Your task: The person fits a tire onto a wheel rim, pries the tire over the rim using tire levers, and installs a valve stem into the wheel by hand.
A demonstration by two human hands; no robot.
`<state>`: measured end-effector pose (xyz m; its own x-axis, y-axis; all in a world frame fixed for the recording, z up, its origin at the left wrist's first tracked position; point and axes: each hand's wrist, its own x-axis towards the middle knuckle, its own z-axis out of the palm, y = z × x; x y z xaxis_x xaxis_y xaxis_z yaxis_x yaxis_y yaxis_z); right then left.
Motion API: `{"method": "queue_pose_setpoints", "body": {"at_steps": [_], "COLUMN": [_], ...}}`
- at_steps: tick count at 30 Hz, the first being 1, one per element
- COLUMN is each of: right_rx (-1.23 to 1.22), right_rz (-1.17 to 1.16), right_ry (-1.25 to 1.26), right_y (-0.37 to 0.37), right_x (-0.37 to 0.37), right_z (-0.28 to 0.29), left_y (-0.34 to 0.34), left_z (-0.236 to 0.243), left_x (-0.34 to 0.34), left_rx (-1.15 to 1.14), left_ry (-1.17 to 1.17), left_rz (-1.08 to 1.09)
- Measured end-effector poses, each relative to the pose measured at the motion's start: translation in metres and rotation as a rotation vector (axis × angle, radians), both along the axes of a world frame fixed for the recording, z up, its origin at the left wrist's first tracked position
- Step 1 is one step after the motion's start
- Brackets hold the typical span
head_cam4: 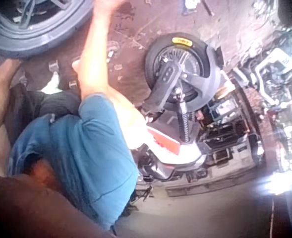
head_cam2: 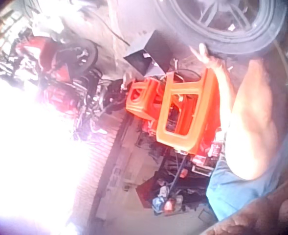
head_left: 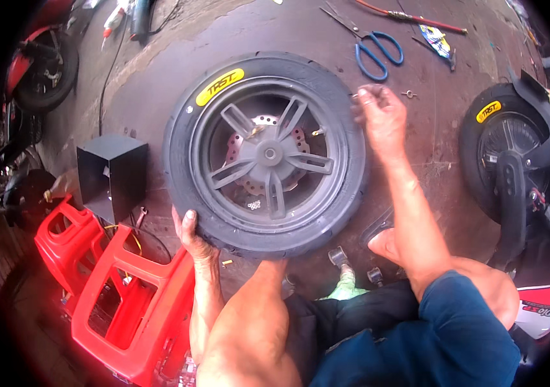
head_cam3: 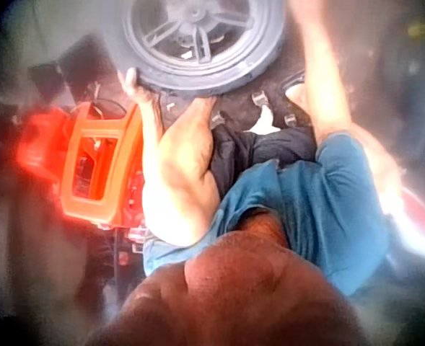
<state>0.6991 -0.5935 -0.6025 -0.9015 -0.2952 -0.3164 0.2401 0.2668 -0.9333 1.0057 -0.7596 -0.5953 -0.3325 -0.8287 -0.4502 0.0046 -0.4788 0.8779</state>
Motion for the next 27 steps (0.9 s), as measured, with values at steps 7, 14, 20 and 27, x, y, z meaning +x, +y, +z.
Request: {"method": "queue_pose_setpoints", "body": {"at_steps": [7, 14, 20, 27], "right_rx": [0.236, 0.189, 0.205, 0.425], "right_rz": [0.519, 0.55, 0.568, 0.625], "right_ry": [0.405, 0.447, 0.568, 0.846], "right_y": [0.002, 0.001, 0.004, 0.013], "right_x": [0.027, 0.035, 0.036, 0.03], "right_z": [-0.004, -0.009, -0.015, -0.006], "left_y": [-0.01, -0.02, -0.018, -0.016], "left_z": [0.025, 0.004, 0.002, -0.016], "left_x": [-0.019, -0.006, -0.005, -0.005], "left_rx": [-0.054, -0.103, -0.04, 0.02], "left_ry": [-0.02, -0.061, -0.038, -0.038], "left_rz": [0.005, -0.033, -0.023, -0.02]}}
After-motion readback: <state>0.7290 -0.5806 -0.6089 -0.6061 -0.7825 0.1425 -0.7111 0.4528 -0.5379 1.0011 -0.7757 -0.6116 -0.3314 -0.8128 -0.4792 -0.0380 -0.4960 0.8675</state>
